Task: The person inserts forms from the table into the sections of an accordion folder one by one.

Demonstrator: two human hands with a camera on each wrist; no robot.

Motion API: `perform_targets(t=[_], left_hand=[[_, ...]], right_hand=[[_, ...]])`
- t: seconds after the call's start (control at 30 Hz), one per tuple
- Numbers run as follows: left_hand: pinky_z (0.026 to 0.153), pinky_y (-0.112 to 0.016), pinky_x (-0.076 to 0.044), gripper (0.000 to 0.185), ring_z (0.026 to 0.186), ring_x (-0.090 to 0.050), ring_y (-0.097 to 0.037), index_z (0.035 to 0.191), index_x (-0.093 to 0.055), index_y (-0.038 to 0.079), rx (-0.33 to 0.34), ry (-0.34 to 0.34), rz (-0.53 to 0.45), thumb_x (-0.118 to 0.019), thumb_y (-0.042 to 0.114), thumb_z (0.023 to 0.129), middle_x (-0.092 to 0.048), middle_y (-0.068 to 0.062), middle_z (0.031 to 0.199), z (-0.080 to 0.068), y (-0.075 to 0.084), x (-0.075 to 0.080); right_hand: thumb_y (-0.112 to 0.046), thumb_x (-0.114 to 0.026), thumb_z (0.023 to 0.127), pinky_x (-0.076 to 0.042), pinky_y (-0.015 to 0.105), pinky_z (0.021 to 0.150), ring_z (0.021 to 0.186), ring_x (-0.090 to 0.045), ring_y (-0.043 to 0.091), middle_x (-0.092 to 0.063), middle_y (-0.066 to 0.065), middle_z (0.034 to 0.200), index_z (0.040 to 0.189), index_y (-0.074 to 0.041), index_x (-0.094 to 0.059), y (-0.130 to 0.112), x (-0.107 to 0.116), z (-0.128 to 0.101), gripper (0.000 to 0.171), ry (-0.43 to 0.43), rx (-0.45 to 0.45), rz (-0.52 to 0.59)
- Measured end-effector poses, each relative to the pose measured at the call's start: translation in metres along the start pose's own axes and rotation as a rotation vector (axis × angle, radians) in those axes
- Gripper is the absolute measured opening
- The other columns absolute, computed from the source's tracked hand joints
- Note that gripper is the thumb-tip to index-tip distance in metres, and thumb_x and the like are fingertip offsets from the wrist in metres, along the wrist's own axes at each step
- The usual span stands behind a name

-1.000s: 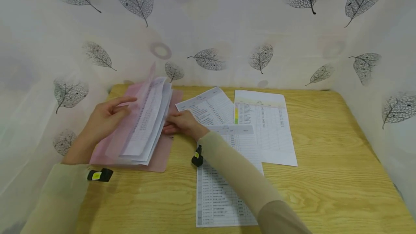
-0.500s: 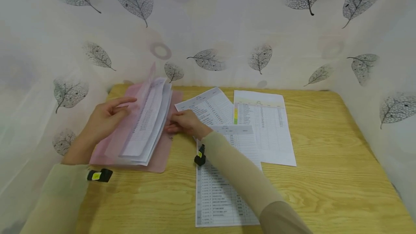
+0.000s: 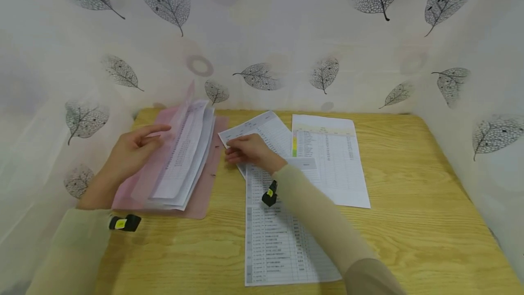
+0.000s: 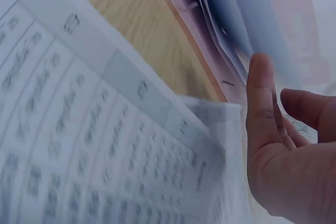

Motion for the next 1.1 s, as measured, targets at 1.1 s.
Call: perform_targets(t=[1.1], left_hand=[[0.078,-0.004,-0.045,0.04,0.093,-0.056,0.026,0.144,-0.063,0.005,0.001,0.0,-0.003,-0.055,0.017,0.107,-0.063,-0.027,0.142,0.001,0.0,-0.004]], right_hand=[[-0.022,-0.067,0.104,-0.064,0.035,0.082,0.086,-0.078,0.016,-0.076,0.012,0.111,0.145,0.006,-0.056,-0.004,0.144,-0.098,0.051,0.183,0.027,-0.18]])
Point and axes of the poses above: each hand's wrist, its own z-axis towards the middle knuckle, its own x-axis out of the back of the hand, y = z × x, the point moved 9 cm from there along z, towards the middle knuckle
